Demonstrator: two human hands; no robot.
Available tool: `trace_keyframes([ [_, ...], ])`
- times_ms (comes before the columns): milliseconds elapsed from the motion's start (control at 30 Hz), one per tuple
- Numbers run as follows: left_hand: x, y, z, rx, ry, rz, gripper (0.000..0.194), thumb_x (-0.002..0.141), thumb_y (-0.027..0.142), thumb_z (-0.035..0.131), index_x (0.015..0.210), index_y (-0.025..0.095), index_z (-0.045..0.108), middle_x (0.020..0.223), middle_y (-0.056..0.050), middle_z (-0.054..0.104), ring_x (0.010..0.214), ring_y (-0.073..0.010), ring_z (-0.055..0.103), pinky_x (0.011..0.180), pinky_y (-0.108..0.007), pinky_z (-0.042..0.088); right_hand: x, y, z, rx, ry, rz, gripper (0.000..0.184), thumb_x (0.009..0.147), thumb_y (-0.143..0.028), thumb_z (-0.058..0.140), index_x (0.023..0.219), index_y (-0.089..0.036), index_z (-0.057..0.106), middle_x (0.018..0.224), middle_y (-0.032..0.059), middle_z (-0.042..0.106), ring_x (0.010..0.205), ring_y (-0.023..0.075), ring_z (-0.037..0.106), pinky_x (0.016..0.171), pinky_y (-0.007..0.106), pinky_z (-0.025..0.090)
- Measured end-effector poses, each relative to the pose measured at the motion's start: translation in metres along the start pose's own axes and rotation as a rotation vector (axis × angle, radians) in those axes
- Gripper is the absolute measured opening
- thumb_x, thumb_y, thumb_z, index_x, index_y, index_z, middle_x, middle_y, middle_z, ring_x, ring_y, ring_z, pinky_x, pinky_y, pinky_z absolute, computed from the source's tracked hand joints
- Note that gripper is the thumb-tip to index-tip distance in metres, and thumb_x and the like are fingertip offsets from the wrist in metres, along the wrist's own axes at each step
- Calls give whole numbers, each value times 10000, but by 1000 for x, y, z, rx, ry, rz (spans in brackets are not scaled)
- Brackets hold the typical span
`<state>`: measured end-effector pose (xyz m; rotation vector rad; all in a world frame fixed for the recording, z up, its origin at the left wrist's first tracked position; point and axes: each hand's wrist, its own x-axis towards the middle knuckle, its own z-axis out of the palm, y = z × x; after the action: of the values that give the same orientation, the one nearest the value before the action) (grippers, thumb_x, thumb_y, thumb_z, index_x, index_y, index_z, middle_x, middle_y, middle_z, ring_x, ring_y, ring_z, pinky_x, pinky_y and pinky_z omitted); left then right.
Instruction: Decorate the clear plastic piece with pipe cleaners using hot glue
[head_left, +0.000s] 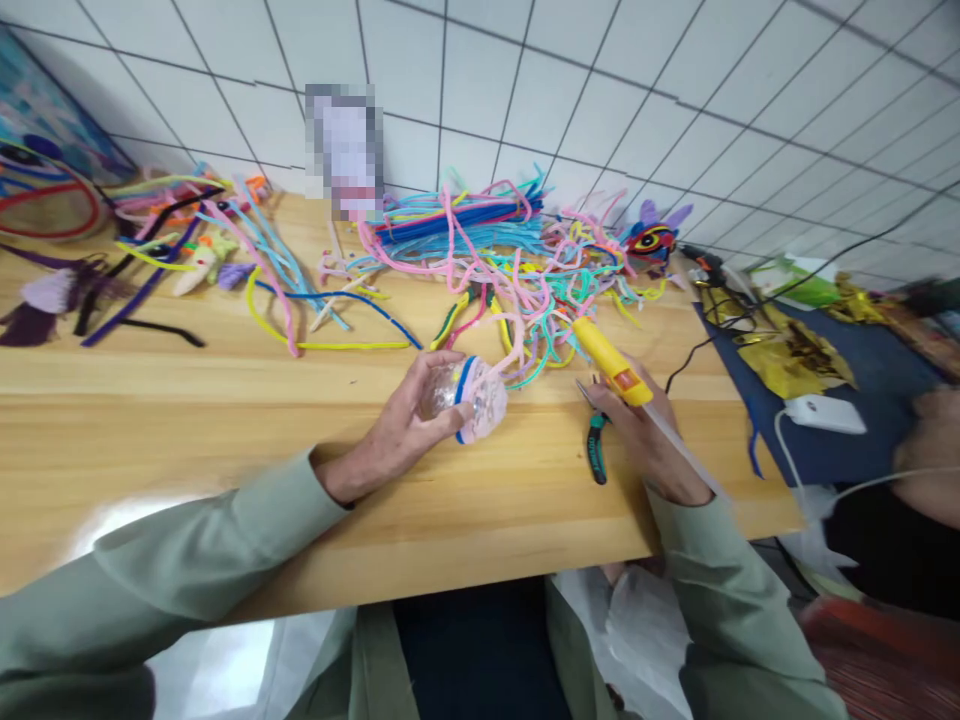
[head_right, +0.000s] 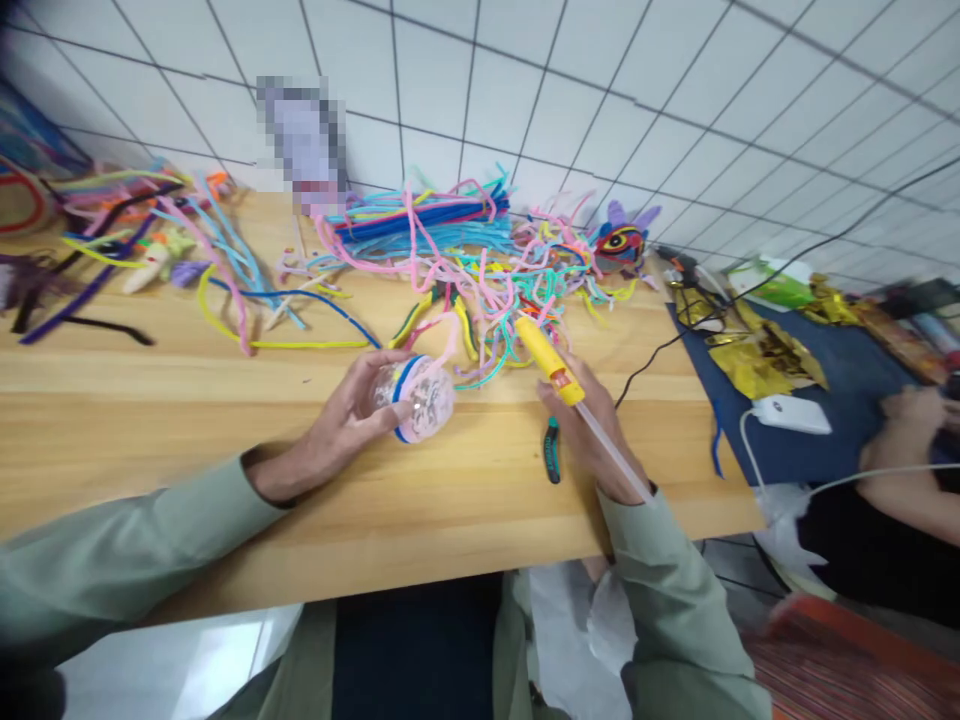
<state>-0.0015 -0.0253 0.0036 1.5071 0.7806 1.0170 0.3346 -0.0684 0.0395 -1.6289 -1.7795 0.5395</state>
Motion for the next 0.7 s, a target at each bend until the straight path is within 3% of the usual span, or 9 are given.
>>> trace_keyframes([
  [67, -1, 0, 0, -2, 4, -2, 515, 980, 453, 765, 1397, 257, 535, 1310, -77, 651, 1251, -260, 639, 1129, -437, 542, 8, 30, -26, -152, 108, -27, 408, 1010, -448, 621, 1370, -261, 652, 1265, 113, 748, 1254, 344, 682, 1112, 531, 553],
  [200, -2, 0, -3, 49, 0, -2, 515, 989, 444, 745, 1423, 254, 543, 1374, -92, 640, 1303, -276, 630, 1168, -460, 524, 19, 86, -66, -448, 70, -3, 513, 939, -308, 557, 1434, -212, 651, 1322, 163, 768, 1205, 355, 710, 1087, 543, 565],
  [333, -1, 0, -5, 140, -15, 42, 485, 1002, 446, 729, 1421, 258, 574, 1424, -108, 637, 1359, -302, 614, 1209, -491, 490, 22, 117, -84, -651, 79, 115, 510, 893, -206, 529, 1362, -113, 705, 1155, 231, 794, 1088, 385, 726, 1018, 544, 568],
  [433, 0, 3, -4, 196, -25, 91, 443, 1014, 423, 715, 1403, 257, 584, 1405, -107, 636, 1350, -294, 621, 1209, -487, 489, 22, 128, -92, -798, 76, 177, 519, 846, -111, 523, 1322, -92, 727, 1072, 227, 794, 1043, 368, 726, 956, 494, 564],
  [567, 1, 6, -2, 262, -51, 163, 452, 998, 388, 726, 1398, 247, 570, 1403, -117, 621, 1360, -293, 609, 1203, -488, 495, 20, 112, -92, -759, 105, 105, 363, 878, -133, 567, 1168, -147, 785, 1044, 228, 787, 1022, 380, 723, 936, 517, 544],
  [667, 1, 7, -1, 287, -69, 197, 456, 999, 363, 715, 1410, 257, 546, 1424, -123, 604, 1372, -288, 602, 1191, -479, 508, 14, 58, -68, -622, 157, -13, 236, 964, -336, 635, 1101, -211, 782, 1090, 181, 793, 1075, 378, 721, 974, 536, 561],
  [700, 1, 8, -1, 292, -71, 207, 455, 1001, 353, 711, 1412, 262, 540, 1429, -122, 600, 1373, -284, 601, 1189, -476, 510, 11, 33, -54, -464, 161, -48, 222, 973, -376, 664, 1082, -226, 785, 1083, 155, 797, 1050, 355, 729, 965, 518, 573],
])
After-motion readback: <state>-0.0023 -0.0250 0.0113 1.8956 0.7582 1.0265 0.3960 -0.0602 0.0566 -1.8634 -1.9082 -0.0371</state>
